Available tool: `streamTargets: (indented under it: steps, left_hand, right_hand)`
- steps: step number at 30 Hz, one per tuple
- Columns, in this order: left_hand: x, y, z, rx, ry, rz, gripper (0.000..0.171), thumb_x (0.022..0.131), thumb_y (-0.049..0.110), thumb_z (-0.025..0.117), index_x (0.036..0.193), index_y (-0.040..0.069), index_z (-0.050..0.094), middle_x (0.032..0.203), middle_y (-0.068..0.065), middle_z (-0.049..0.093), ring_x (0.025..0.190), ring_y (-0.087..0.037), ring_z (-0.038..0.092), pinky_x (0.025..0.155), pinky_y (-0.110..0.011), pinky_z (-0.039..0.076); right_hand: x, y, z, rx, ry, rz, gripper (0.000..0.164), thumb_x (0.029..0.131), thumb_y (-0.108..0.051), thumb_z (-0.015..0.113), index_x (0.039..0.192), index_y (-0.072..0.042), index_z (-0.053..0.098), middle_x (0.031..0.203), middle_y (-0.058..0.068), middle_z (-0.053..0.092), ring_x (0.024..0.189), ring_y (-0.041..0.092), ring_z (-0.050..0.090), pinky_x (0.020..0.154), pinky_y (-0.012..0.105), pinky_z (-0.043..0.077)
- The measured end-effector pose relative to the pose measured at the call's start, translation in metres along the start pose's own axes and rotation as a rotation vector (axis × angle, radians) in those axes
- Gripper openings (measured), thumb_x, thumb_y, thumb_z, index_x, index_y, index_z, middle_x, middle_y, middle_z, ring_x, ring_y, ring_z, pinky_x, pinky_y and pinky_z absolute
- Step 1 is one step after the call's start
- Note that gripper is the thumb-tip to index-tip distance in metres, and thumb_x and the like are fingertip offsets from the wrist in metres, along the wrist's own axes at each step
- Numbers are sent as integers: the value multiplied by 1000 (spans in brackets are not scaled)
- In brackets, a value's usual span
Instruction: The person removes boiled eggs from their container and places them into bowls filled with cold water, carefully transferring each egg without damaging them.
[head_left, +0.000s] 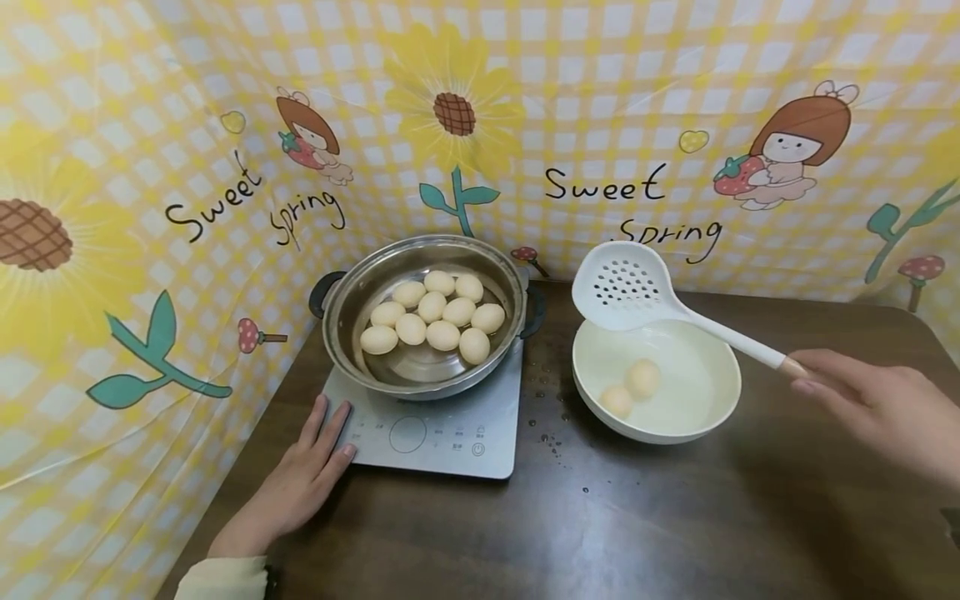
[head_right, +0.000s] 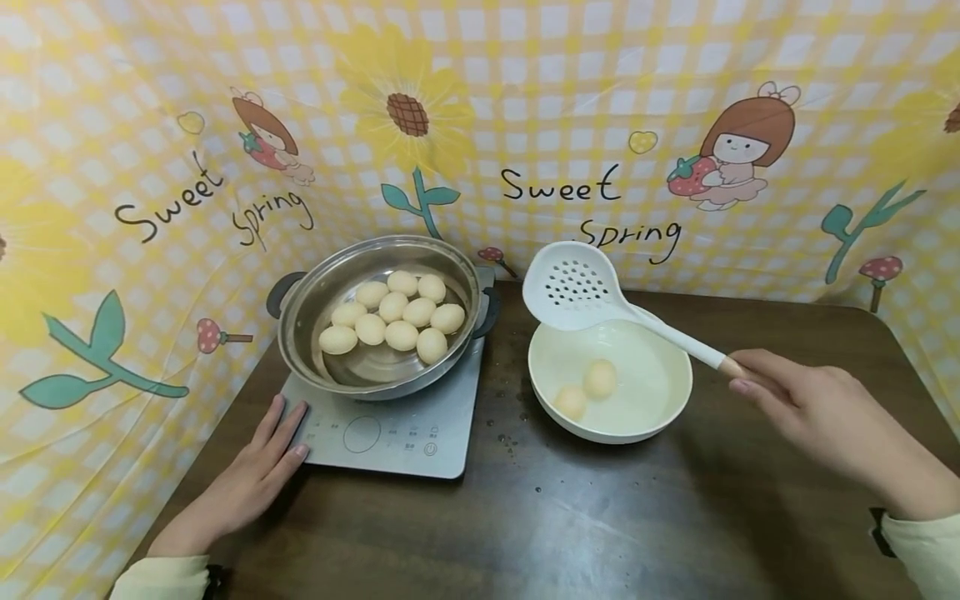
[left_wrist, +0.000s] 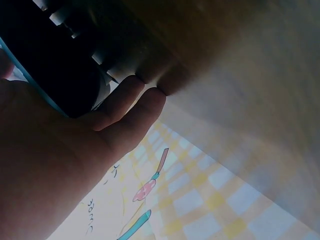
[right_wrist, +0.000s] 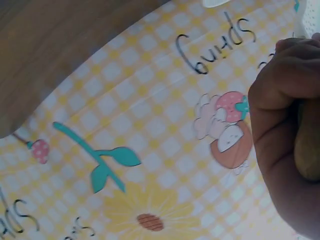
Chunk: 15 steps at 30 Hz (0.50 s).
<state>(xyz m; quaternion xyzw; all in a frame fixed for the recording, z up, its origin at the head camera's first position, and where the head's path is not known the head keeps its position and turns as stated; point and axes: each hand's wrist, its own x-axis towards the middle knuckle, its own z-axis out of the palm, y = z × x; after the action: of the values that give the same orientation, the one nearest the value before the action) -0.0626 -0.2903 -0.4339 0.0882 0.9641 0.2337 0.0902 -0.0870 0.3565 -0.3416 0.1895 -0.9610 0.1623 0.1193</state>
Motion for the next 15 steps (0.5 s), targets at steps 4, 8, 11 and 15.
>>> streamTargets:
  steps: [4, 8, 11, 15]
  left_hand:
    - [0, 0, 0, -2, -8, -6, 65, 111, 42, 35, 164, 11, 12, 166, -22, -10, 139, -64, 17, 99, -78, 27]
    - [-1, 2, -1, -4, -15, -15, 66, 111, 44, 34, 164, 13, 11, 167, -21, -11, 139, -64, 17, 99, -78, 26]
    - [-1, 2, -1, -3, -13, -15, 66, 111, 45, 34, 164, 13, 11, 167, -20, -11, 138, -65, 17, 98, -79, 26]
    - [-1, 2, -1, 4, -6, -12, 66, 111, 44, 34, 164, 13, 12, 166, -21, -10, 137, -66, 19, 97, -79, 27]
  right_hand:
    - [10, -16, -4, 25, -34, 10, 30, 99, -17, 68, 128, -15, 63, 89, -4, 72, 60, 1, 46, 53, 29, 40]
    - [22, -34, -1, 37, -57, -35, 32, 99, -16, 68, 129, -16, 60, 97, -1, 74, 65, 2, 52, 57, 33, 45]
    - [33, -48, 4, 54, -67, -77, 31, 99, -15, 68, 129, -17, 58, 99, 2, 74, 69, 7, 58, 58, 35, 47]
    - [50, -66, 10, 60, -52, -155, 32, 97, -13, 70, 126, -18, 57, 98, 0, 74, 70, 8, 59, 58, 35, 47]
